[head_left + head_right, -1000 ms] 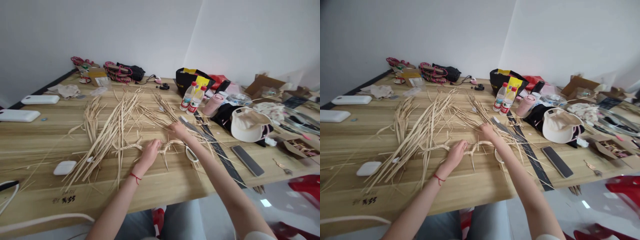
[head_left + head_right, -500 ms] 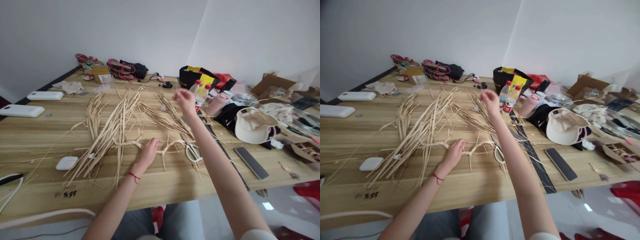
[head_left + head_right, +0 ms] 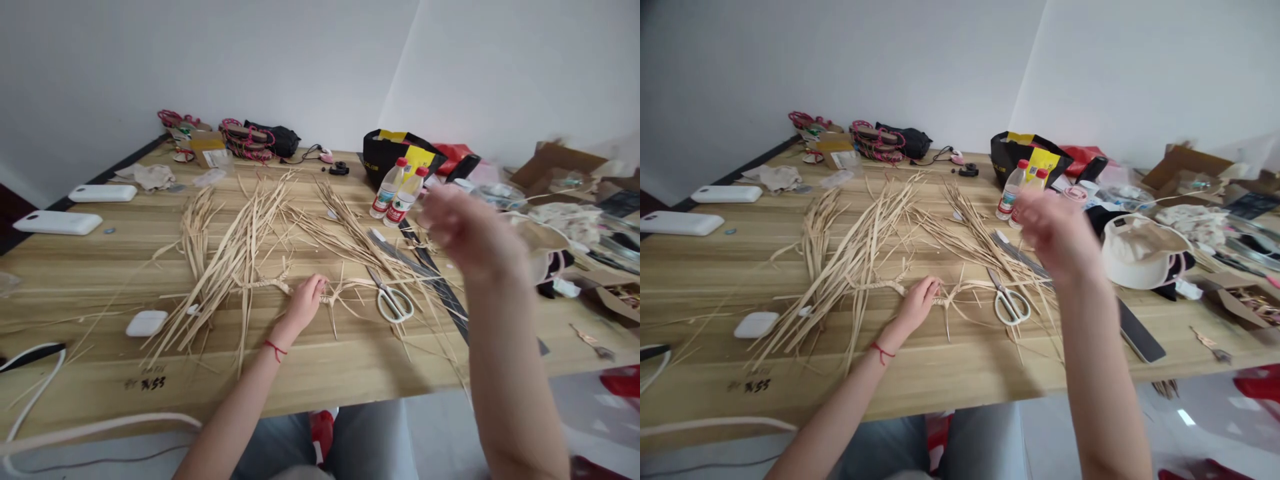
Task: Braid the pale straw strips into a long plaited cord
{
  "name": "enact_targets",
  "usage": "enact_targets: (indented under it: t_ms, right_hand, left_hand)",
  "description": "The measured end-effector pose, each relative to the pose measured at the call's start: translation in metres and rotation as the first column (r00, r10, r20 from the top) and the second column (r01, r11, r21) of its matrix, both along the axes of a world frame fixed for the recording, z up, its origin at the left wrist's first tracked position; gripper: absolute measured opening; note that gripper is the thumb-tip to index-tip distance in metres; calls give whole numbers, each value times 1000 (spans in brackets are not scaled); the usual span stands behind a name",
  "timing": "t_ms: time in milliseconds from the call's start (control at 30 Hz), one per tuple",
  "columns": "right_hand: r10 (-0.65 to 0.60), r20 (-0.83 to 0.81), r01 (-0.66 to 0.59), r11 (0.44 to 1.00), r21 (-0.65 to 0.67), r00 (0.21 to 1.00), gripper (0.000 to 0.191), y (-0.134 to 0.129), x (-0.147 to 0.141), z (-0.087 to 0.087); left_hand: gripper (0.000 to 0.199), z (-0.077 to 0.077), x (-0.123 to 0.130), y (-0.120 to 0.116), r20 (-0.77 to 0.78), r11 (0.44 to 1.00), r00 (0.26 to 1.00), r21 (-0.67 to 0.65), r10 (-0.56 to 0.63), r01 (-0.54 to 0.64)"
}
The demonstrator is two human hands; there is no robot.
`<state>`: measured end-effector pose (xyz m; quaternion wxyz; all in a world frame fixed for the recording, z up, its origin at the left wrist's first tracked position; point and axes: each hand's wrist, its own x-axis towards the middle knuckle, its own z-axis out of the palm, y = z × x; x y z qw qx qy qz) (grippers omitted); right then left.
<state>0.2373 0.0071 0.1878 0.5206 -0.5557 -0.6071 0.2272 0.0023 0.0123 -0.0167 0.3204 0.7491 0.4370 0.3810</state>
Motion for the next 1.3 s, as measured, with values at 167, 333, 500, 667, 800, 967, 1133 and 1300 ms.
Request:
enact_targets:
  t_ms: [167, 333, 500, 667, 800, 967, 1133, 1300]
  right_hand:
    - [178, -109, -205, 925, -320, 978, 28, -29, -49, -102]
    - [129, -15, -126, 937, -326, 992, 30, -41, -48, -165]
    - [68, 33, -53, 942, -330, 997, 31, -44, -22, -157]
    - [122, 58, -103, 961, -257, 991, 26, -52, -36, -158]
    - [84, 264, -69, 996, -64, 961, 17, -58, -53, -167]
    - [22, 396, -43, 998, 44, 918, 13, -59, -59, -172]
    - [28, 483, -69, 995, 69, 875, 12, -56, -59, -170]
    - [-4, 569, -63, 993, 98, 822, 12, -53, -60, -170]
  left_hand:
    - [21, 7, -2, -1, 49, 999, 999, -39, -23, 24]
    - [19, 9, -2, -1, 61, 998, 998, -51, -31, 35]
    - [19, 8, 0, -1, 84, 996, 996, -72, -39, 45]
    - [22, 10, 0, -2, 77, 996, 995, -60, -65, 70]
    - [23, 10, 1, -2, 90, 993, 992, -62, -92, 98]
    - [24, 11, 2, -2, 102, 987, 987, -88, -125, 134]
    - [19, 13, 0, -4, 159, 977, 975, -122, -156, 176]
    - [18, 15, -2, -5, 186, 968, 965, -129, -188, 213]
